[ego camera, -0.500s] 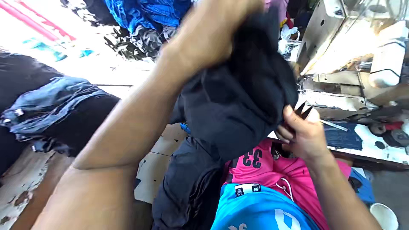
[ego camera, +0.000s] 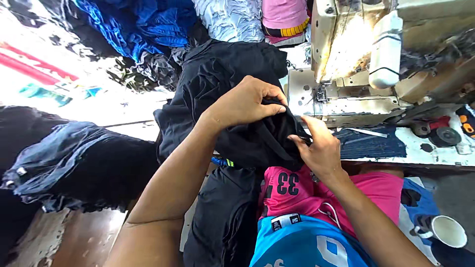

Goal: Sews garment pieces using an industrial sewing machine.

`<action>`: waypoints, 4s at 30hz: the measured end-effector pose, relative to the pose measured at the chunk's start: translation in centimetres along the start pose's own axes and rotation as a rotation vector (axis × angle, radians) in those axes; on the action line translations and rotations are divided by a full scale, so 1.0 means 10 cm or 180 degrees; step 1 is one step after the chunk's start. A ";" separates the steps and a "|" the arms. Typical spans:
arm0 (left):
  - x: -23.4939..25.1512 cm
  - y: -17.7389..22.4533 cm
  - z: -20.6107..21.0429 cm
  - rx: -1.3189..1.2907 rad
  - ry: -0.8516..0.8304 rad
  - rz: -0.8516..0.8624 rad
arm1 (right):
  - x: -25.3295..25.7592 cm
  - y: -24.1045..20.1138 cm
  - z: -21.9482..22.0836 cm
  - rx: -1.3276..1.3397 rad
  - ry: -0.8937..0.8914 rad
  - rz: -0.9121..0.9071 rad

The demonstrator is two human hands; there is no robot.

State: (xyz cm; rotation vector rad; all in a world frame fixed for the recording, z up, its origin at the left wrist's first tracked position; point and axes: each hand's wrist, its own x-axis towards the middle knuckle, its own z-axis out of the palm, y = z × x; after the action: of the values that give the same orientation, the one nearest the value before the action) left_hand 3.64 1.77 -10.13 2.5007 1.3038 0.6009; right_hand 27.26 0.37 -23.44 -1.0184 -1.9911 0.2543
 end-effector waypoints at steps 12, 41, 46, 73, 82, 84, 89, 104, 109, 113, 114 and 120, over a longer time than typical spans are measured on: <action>0.02 -0.01 0.58 -0.0360 0.1311 -0.0895 | -0.08 0.39 -0.25 0.2841 -0.0698 0.1365; 1.27 -0.40 0.91 -0.0705 0.1239 -0.0639 | 0.19 0.74 -0.31 0.3351 0.0026 0.1645; 1.22 -0.42 0.90 -0.0667 0.0931 -0.0720 | 0.02 0.70 -0.45 0.3465 -0.0027 0.1721; 1.30 -0.61 1.05 -0.0451 0.1162 -0.0521 | 0.03 0.57 -0.41 0.3361 0.0151 0.1889; 1.17 -0.43 1.05 -0.0238 0.1523 -0.0710 | -0.03 0.54 -0.46 0.3220 -0.0264 0.1687; 0.93 -0.19 1.08 -0.0113 0.2044 -0.0803 | -0.05 0.54 -0.51 0.3157 -0.0425 0.1611; 0.03 0.47 1.39 0.0002 0.1217 -0.0212 | -0.02 0.58 -0.64 0.3073 -0.0674 0.1405; -0.15 0.88 1.58 0.0088 0.1206 0.0268 | -0.05 0.75 -0.71 0.1806 -0.1016 -0.0465; 0.07 0.33 1.82 0.1113 0.1791 0.0001 | -0.24 0.73 -0.71 0.2473 -0.0510 0.0626; 0.12 0.24 1.63 0.1256 0.1506 0.0018 | -0.32 0.67 -0.67 0.2463 -0.0312 0.0750; 0.12 0.28 1.58 0.1272 0.1407 0.0026 | -0.33 0.65 -0.67 0.2503 -0.0285 0.0768; 0.14 0.35 1.40 0.1340 0.1148 0.0015 | -0.30 0.64 -0.64 0.2649 -0.0186 0.0881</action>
State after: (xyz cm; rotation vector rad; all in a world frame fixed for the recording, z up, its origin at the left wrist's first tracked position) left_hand 13.44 0.49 -20.69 2.8184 1.7055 0.8919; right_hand 36.65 1.09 -24.64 -0.7200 -1.5330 1.1594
